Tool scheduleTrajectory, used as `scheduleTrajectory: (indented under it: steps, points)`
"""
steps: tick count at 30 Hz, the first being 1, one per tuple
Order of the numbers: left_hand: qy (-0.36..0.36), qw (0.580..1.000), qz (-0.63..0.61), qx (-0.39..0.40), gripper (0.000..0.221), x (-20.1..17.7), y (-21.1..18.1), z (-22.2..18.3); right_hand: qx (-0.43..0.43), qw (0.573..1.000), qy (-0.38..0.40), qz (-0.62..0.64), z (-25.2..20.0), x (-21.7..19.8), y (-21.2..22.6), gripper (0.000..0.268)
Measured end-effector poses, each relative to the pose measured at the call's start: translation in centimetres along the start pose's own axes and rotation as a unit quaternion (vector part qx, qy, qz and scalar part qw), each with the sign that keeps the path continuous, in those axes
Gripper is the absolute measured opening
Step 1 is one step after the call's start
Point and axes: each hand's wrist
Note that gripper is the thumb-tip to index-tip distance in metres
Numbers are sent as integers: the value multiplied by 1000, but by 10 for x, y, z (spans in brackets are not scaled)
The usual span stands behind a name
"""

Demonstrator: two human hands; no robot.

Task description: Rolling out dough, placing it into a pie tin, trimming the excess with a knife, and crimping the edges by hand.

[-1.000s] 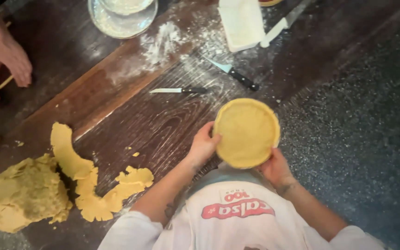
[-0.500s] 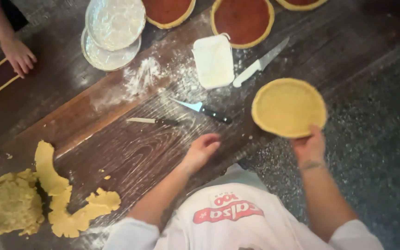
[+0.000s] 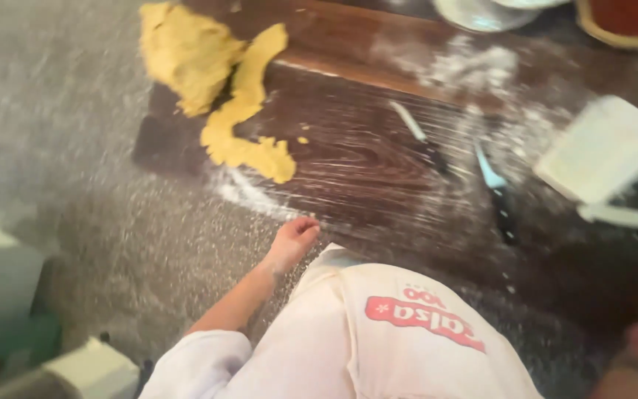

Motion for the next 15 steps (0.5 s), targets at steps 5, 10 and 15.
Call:
scheduleTrajectory:
  steps: [5,10,15]
  points:
    - [-64,998,19,23,33,-60,-10,-12,-70,963,70,-251,-91,291,-50,24]
    - [-117,991,49,41,35,-153,-23,36,-169,784,246,-544,-144,508,-90,34]
    - [-180,976,55,108,32,-260,-52,117,-261,673,307,-620,-117,696,-127,35]
Point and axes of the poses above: each hand's wrist, its own z-axis towards the middle knuckle, its own x-axis out of the palm, y = z × x, and after that the axes turned 13 degrees about -z, right-handed
